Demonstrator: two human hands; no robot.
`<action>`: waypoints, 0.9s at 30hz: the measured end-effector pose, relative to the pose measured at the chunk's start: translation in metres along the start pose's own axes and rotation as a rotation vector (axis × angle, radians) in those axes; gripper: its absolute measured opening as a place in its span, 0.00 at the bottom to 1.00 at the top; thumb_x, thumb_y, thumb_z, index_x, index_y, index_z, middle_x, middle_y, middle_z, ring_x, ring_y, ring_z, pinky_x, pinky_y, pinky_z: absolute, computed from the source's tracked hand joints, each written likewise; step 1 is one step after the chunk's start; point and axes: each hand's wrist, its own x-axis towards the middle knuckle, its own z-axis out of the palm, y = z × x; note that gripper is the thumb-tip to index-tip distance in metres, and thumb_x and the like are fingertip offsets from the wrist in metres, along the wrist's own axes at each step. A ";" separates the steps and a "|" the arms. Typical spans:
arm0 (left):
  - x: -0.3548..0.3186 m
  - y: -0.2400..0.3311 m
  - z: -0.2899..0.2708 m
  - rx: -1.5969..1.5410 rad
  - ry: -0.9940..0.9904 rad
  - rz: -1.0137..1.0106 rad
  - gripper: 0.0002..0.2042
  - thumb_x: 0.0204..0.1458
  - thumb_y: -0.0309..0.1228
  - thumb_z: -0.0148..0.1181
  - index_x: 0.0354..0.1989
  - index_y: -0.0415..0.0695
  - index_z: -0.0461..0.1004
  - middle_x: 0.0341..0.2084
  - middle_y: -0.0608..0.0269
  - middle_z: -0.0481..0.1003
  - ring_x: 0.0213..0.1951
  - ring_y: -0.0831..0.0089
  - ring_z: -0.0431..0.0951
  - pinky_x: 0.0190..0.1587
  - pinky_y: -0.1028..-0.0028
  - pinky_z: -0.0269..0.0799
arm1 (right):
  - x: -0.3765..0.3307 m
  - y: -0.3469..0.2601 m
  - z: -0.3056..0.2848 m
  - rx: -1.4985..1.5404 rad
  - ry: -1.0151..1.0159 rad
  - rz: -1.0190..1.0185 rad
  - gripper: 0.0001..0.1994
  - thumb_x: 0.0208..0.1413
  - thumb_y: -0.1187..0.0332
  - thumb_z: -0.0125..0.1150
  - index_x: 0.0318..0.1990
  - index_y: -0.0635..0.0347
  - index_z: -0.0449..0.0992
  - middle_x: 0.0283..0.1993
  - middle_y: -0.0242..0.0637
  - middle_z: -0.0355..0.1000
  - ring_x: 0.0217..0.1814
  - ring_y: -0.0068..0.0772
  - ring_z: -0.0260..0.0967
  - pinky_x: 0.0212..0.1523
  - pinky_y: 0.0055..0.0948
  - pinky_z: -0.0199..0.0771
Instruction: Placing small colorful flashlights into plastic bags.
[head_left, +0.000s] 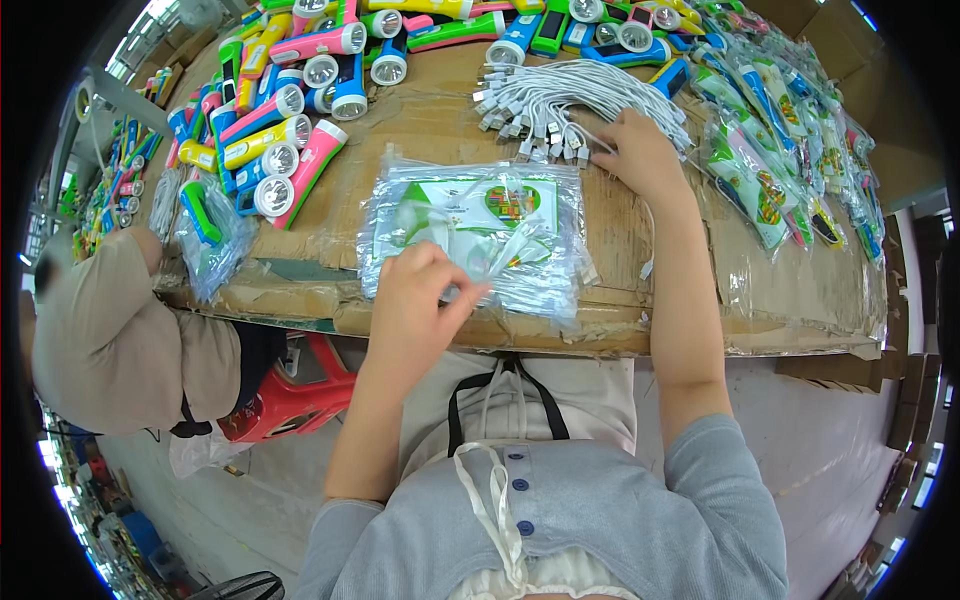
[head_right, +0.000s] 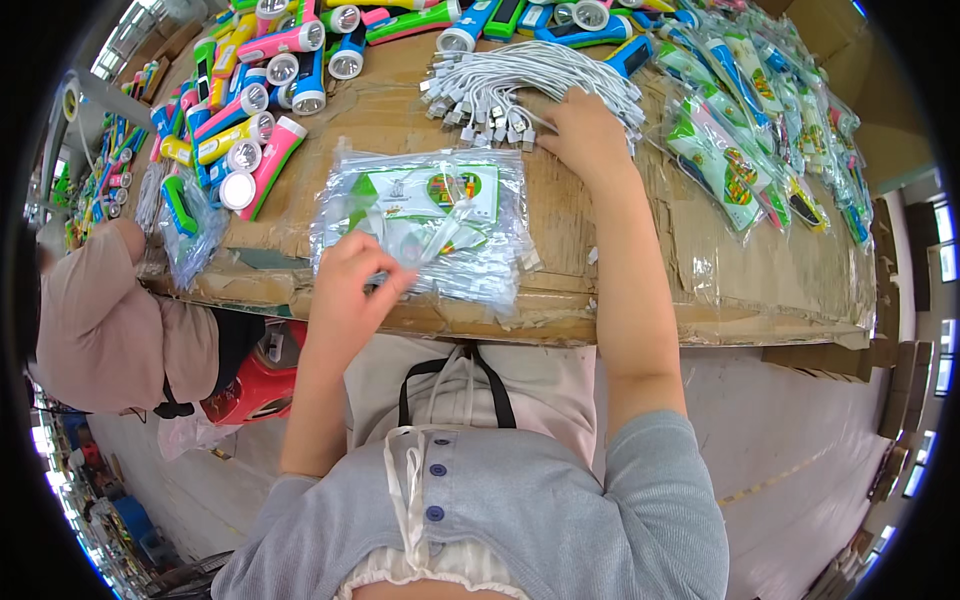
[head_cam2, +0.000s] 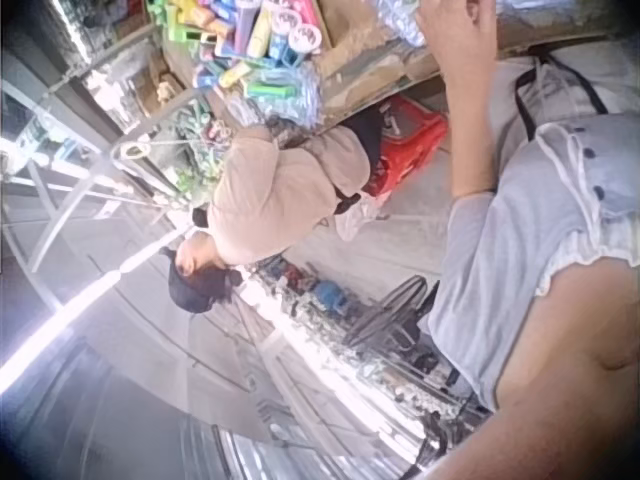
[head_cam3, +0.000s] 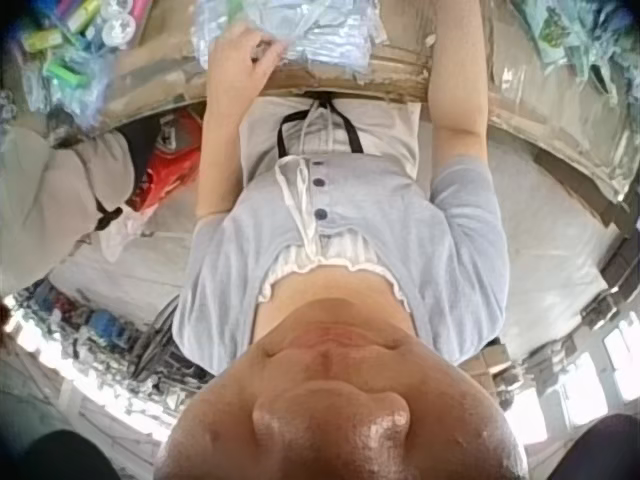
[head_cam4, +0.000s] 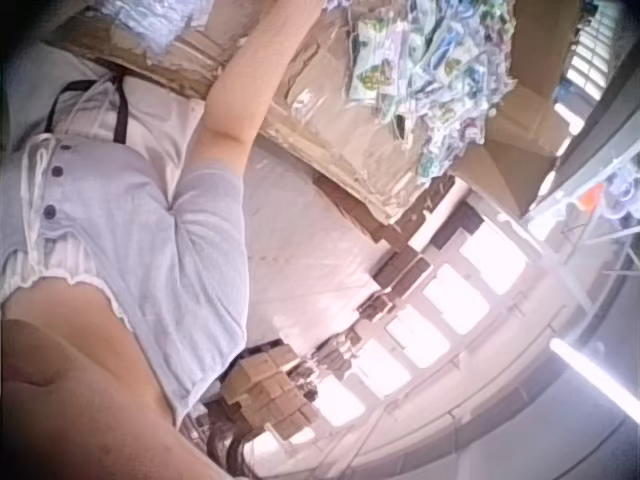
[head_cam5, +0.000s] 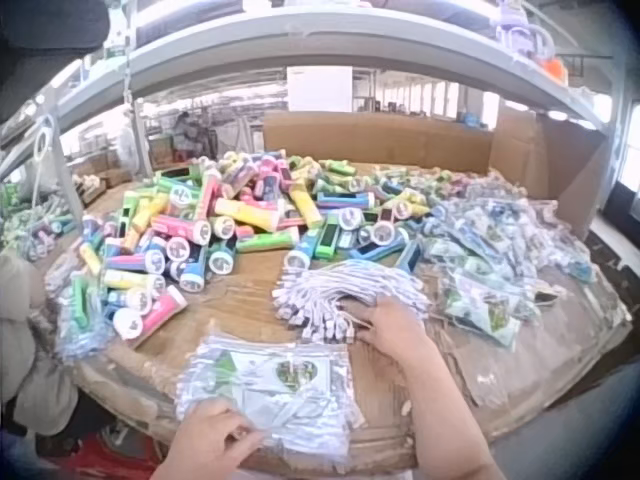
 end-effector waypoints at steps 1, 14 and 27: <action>0.002 -0.003 0.002 -0.108 -0.008 -0.156 0.09 0.39 0.26 0.65 0.27 0.42 0.69 0.31 0.62 0.67 0.39 0.61 0.66 0.37 0.64 0.61 | -0.001 0.003 -0.001 -0.085 -0.118 0.054 0.12 0.44 0.62 0.63 0.34 0.57 0.78 0.34 0.39 0.71 0.44 0.42 0.69 0.41 0.38 0.69; 0.052 -0.046 -0.001 0.009 0.319 -0.323 0.09 0.40 0.30 0.60 0.28 0.39 0.72 0.34 0.53 0.73 0.38 0.57 0.74 0.37 0.62 0.69 | 0.014 -0.121 -0.125 0.714 0.470 0.058 0.10 0.60 0.66 0.51 0.39 0.62 0.76 0.32 0.35 0.75 0.30 0.20 0.72 0.30 0.22 0.70; 0.048 -0.034 -0.009 -0.355 0.590 -0.225 0.08 0.46 0.16 0.51 0.35 0.37 0.73 0.28 0.57 0.77 0.27 0.67 0.79 0.28 0.72 0.71 | -0.010 -0.148 0.008 -0.018 -0.459 -0.389 0.08 0.53 0.68 0.52 0.35 0.60 0.74 0.32 0.45 0.73 0.35 0.44 0.74 0.35 0.39 0.73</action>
